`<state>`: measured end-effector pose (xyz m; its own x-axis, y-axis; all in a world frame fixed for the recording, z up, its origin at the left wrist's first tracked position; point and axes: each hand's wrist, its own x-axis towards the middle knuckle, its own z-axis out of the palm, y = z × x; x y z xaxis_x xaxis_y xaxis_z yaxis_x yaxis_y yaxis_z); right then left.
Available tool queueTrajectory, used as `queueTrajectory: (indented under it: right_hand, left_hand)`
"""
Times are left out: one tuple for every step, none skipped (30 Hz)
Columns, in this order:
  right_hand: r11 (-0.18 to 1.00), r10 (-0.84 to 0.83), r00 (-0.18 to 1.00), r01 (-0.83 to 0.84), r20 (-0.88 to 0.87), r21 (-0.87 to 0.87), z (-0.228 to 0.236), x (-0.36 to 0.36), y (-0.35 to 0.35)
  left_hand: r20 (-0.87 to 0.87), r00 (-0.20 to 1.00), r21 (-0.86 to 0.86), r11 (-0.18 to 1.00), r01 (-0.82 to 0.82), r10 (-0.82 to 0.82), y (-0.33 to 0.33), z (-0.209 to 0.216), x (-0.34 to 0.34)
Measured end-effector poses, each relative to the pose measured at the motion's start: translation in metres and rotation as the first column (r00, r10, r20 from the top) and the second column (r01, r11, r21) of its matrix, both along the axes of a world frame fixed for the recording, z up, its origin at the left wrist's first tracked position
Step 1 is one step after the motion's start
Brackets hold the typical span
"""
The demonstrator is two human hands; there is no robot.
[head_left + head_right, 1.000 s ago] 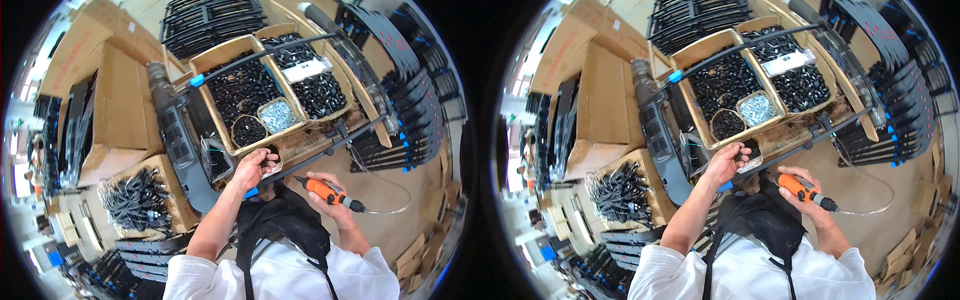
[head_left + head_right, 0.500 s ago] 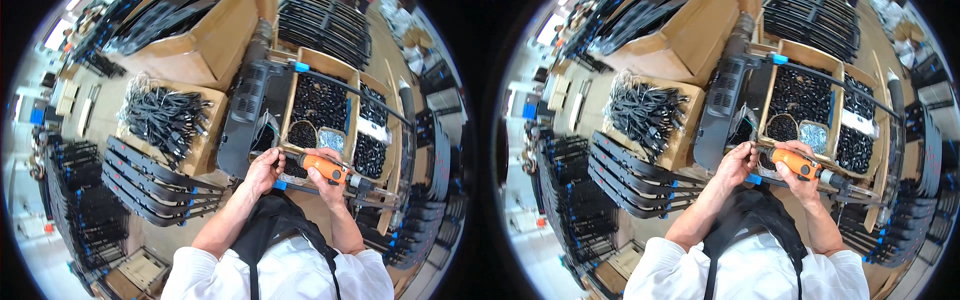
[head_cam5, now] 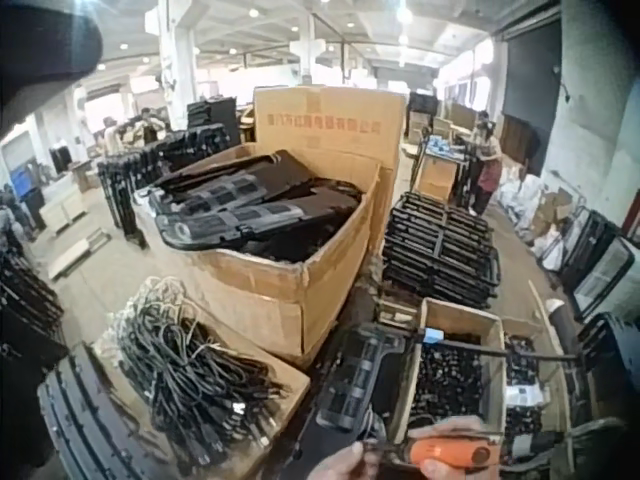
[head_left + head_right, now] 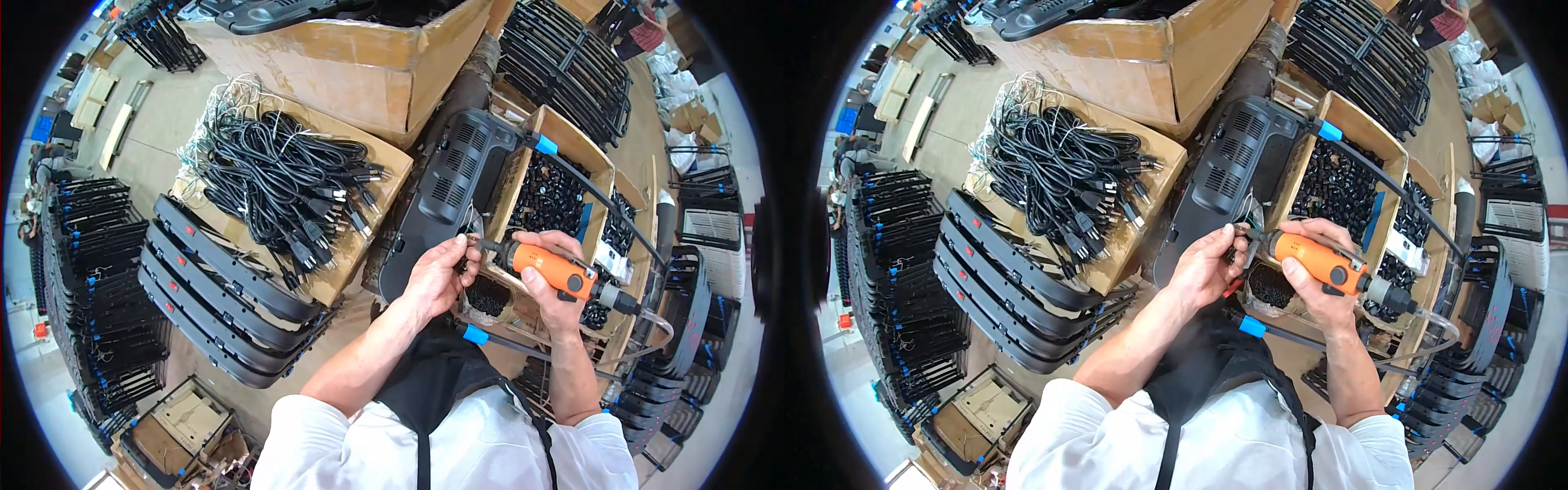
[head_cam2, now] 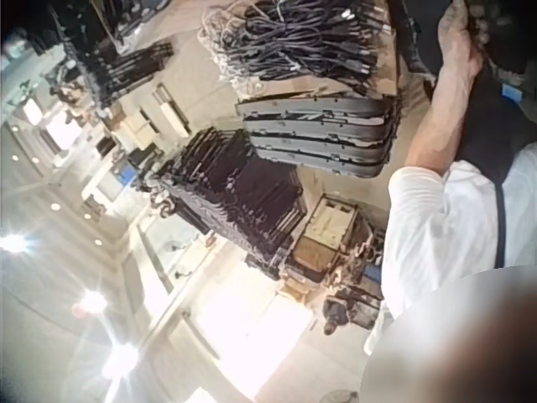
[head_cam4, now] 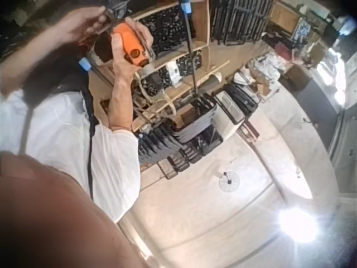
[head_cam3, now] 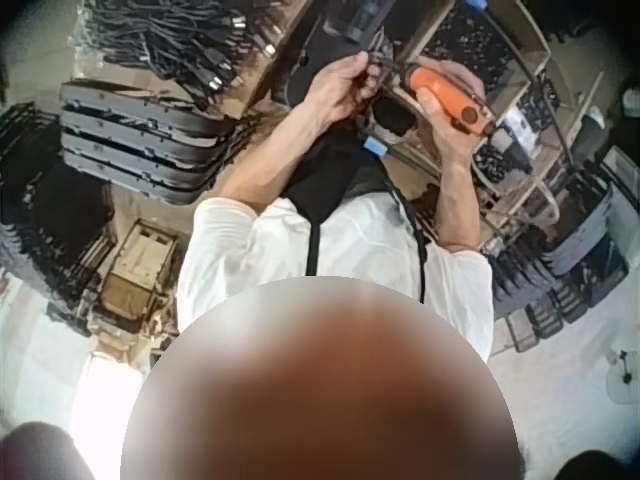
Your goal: Assembling plastic appliance components by stripping wires and using an electric screwdriver to secure parts.
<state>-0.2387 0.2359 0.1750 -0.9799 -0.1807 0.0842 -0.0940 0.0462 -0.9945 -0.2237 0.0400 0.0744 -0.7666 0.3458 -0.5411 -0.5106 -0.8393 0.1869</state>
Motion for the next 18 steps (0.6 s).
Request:
queueTrajectory:
  right_hand:
    - [1.0,0.003,1.0,-0.003,-0.002,0.012,0.002,-0.008,-0.005]
    - [1.0,-0.001,1.0,0.001,-0.003,0.014,0.004,-0.017,-0.01]
    - [1.0,-0.005,1.0,0.005,-0.003,0.015,0.006,-0.025,-0.015]
    - [0.999,0.013,1.0,-0.012,-0.02,0.034,0.007,-0.033,-0.019]
    - [0.999,0.017,1.0,-0.016,-0.023,0.041,0.008,-0.042,-0.024]
    - [0.998,0.033,0.999,-0.032,-0.017,0.055,0.01,-0.046,-0.021]
    - [0.996,0.06,0.998,-0.059,-0.003,0.072,0.01,-0.051,-0.022]
    - [0.994,0.078,0.997,-0.079,0.013,0.074,0.011,-0.055,-0.025]
    - [0.994,0.076,0.997,-0.077,0.02,0.078,0.01,-0.06,-0.026]
    - [0.991,0.103,0.995,-0.104,0.017,0.089,0.009,-0.066,-0.03]
    - [0.986,0.13,0.991,-0.131,0.014,0.099,0.009,-0.07,-0.033]
    - [0.986,0.135,0.99,-0.137,0.027,0.093,0.008,-0.074,-0.035]
    - [0.982,0.137,0.99,-0.141,0.04,0.123,0.008,-0.077,-0.038]
    - [0.981,0.145,0.988,-0.15,0.048,0.125,0.006,-0.08,-0.039]
    - [0.979,0.153,0.987,-0.159,0.055,0.128,0.004,-0.083,-0.041]
    - [0.977,0.165,0.984,-0.172,0.06,0.128,0.001,-0.085,-0.042]
    - [0.975,0.177,0.983,-0.183,0.058,0.129,-0.002,-0.087,-0.043]
    - [0.972,0.188,0.981,-0.193,0.054,0.131,-0.004,-0.089,-0.045]
  left_hand:
    - [-0.002,1.0,0.012,1.0,-0.003,0.003,-0.006,0.002,0.002]
    - [-0.076,0.997,-0.137,0.99,-0.026,0.015,-0.016,0.004,0.008]
    - [-0.15,0.989,-0.282,0.958,-0.061,0.019,-0.027,0.003,0.014]
    - [-0.123,0.992,-0.387,0.919,-0.07,0.024,-0.042,0.0,0.018]
    - [-0.095,0.995,-0.495,0.865,-0.08,0.038,-0.06,-0.002,0.025]
    - [-0.15,0.989,-0.692,0.715,-0.104,-0.001,-0.07,-0.009,0.033]
    - [-0.19,0.981,-0.841,0.522,-0.142,-0.039,-0.079,-0.019,0.041]
    - [-0.1,0.989,-0.954,0.293,-0.063,-0.111,-0.087,-0.014,0.046]
    - [0.006,0.987,-0.999,0.04,0.013,-0.16,-0.092,-0.007,0.048]
    - [0.085,0.982,-0.996,-0.007,0.085,-0.167,-0.096,-0.003,0.051]
    - [0.094,0.983,-0.996,-0.008,0.094,-0.156,-0.097,-0.005,0.052]
    - [0.082,0.974,-0.983,-0.179,0.044,-0.21,-0.095,-0.011,0.051]
    - [0.08,0.962,-0.94,-0.342,-0.015,-0.262,-0.093,-0.019,0.051]
    - [-0.029,0.953,-0.88,-0.445,-0.168,-0.302,-0.089,-0.026,0.048]
    - [0.013,0.957,-0.877,-0.463,-0.13,-0.291,-0.086,-0.03,0.045]
    - [0.011,0.957,-0.866,-0.48,-0.136,-0.29,-0.082,-0.033,0.043]
    - [0.008,0.957,-0.856,-0.497,-0.143,-0.29,-0.08,-0.036,0.042]
    - [0.011,0.961,-0.857,-0.497,-0.134,-0.277,-0.079,-0.04,0.041]
